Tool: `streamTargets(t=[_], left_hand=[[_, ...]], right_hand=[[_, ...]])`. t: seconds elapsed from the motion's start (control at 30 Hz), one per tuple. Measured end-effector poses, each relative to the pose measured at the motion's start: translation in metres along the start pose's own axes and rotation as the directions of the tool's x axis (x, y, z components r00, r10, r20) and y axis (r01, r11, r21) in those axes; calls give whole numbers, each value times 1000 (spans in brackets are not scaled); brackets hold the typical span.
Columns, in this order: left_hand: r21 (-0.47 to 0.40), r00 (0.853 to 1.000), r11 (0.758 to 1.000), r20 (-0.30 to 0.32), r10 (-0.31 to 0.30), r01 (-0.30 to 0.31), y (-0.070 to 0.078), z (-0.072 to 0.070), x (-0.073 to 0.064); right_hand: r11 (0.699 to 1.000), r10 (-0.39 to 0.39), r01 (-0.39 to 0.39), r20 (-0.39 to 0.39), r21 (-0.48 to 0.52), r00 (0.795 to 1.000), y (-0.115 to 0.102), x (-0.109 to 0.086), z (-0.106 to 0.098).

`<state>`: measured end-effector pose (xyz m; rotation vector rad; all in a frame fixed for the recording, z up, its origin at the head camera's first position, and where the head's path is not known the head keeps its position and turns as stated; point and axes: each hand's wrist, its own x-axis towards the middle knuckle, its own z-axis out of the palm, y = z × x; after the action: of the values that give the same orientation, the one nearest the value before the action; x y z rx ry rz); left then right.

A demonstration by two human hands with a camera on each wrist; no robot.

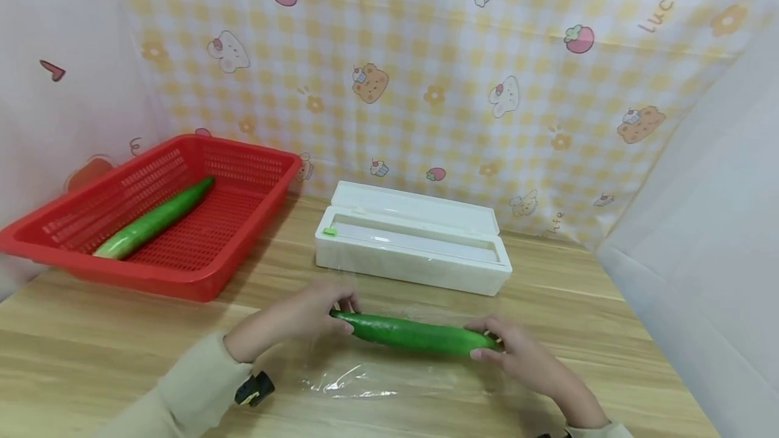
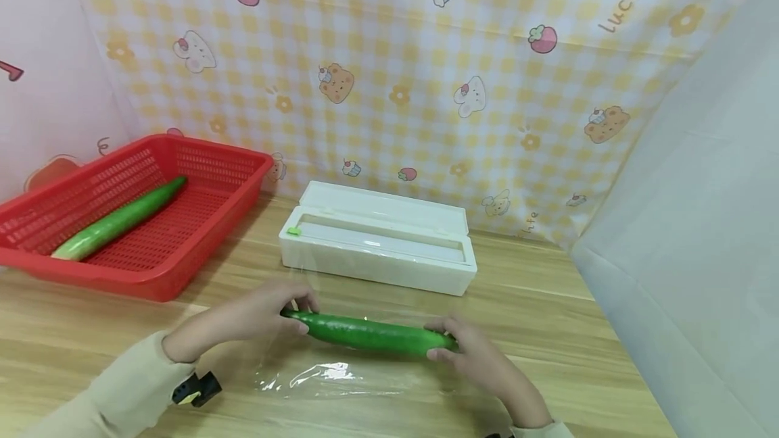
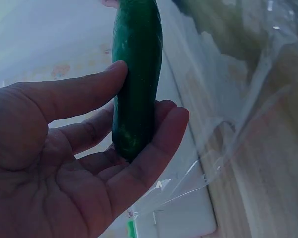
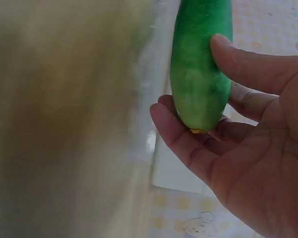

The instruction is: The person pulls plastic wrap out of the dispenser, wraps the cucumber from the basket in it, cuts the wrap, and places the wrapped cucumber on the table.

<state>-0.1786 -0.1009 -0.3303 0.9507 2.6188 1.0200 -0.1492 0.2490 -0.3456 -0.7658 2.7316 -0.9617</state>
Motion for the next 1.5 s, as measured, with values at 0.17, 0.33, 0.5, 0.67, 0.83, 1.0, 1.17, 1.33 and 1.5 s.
streamTargets(t=[0.17,0.33,0.5,0.67,0.83,1.0,1.17,1.33,1.5], left_hand=[[25,999,1000,48,-8,6,-4,6,-1],[21,997,999,78,-27,26,-5,7,-2],[16,993,999,111,-48,46,-6,5,-6],[44,984,998,171,-60,53,-2,1,-10],[70,972,995,216,-88,74,2,1,-11],[95,971,993,220,-90,70,3,1,-9],[101,975,993,209,-72,52,4,2,-7],[119,974,992,219,-64,38,5,2,-7],[128,970,992,242,-28,-3,4,3,-6]], right_hand=[[998,4,-6,34,63,999,7,0,7],[993,-18,4,113,121,993,6,-1,7],[979,-27,-18,216,205,976,1,-1,5],[980,-64,12,255,197,965,-2,-4,3],[991,-74,45,247,123,966,-5,-6,0],[995,-70,53,227,81,971,-6,-8,-2],[997,-62,50,218,60,974,-6,-8,-3],[997,-32,16,219,75,975,-5,-7,-3],[990,-21,-16,254,140,967,-5,-7,-3]])
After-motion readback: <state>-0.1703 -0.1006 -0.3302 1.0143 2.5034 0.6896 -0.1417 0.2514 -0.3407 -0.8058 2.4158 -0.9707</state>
